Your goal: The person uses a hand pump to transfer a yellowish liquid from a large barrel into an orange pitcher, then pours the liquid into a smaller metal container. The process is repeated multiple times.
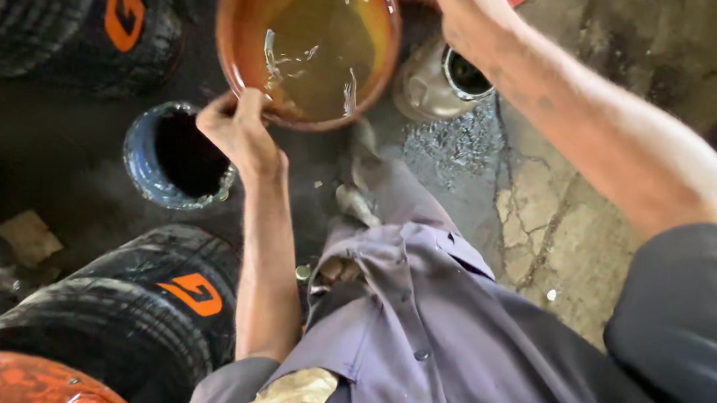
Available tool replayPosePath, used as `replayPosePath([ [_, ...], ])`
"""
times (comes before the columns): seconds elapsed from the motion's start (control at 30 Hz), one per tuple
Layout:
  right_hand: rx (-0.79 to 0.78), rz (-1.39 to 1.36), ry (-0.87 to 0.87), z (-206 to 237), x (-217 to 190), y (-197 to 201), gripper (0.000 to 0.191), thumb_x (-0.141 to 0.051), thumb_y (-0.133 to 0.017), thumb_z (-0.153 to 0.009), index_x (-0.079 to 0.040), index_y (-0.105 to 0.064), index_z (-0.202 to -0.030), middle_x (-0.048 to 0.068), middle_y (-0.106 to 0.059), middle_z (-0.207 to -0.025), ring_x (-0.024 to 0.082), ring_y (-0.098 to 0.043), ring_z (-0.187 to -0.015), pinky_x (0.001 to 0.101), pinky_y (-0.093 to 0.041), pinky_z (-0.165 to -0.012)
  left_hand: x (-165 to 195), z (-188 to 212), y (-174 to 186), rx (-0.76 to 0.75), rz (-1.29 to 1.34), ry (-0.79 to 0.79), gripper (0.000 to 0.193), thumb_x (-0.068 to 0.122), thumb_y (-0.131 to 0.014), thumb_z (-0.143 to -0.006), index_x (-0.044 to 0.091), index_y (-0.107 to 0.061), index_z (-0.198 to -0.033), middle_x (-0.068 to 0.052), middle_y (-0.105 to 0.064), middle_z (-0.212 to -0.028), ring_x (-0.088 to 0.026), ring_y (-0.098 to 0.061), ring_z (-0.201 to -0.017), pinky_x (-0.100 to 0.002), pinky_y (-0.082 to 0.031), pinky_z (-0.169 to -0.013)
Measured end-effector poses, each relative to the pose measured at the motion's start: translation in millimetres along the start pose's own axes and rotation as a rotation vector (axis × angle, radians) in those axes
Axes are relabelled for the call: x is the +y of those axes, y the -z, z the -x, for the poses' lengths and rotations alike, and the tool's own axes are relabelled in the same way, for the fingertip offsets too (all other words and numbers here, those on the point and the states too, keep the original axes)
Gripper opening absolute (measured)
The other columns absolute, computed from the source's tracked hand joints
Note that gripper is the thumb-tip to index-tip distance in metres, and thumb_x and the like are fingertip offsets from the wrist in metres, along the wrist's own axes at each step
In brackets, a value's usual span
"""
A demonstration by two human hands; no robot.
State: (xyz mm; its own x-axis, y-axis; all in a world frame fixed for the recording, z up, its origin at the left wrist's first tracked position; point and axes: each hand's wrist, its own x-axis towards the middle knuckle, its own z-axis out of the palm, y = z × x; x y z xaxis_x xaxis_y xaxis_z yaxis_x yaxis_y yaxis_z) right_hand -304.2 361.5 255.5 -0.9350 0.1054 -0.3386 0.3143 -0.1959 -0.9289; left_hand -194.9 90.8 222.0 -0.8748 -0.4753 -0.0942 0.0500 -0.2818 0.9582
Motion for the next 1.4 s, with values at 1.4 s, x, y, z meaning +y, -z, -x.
replayPosePath([
  [1.4,0.284,0.071,-0.118,-63,446,377,0.036,-0.005,-0.061,-0.098,0.0,-0.057,-0.134,0.011,-0.073,-0.101,0.016,-0.07,-0.072,0.0298,-0.059,-0.055,-400,185,-61,-0.008,-0.276,0.139,0.011,-0.007,-0.064,-0.074,-0.01,-0.073,-0.081,0.001,-0.065,-0.073,-0.006,-0.056,-0.067,-0.022,-0.042,-0.063],
])
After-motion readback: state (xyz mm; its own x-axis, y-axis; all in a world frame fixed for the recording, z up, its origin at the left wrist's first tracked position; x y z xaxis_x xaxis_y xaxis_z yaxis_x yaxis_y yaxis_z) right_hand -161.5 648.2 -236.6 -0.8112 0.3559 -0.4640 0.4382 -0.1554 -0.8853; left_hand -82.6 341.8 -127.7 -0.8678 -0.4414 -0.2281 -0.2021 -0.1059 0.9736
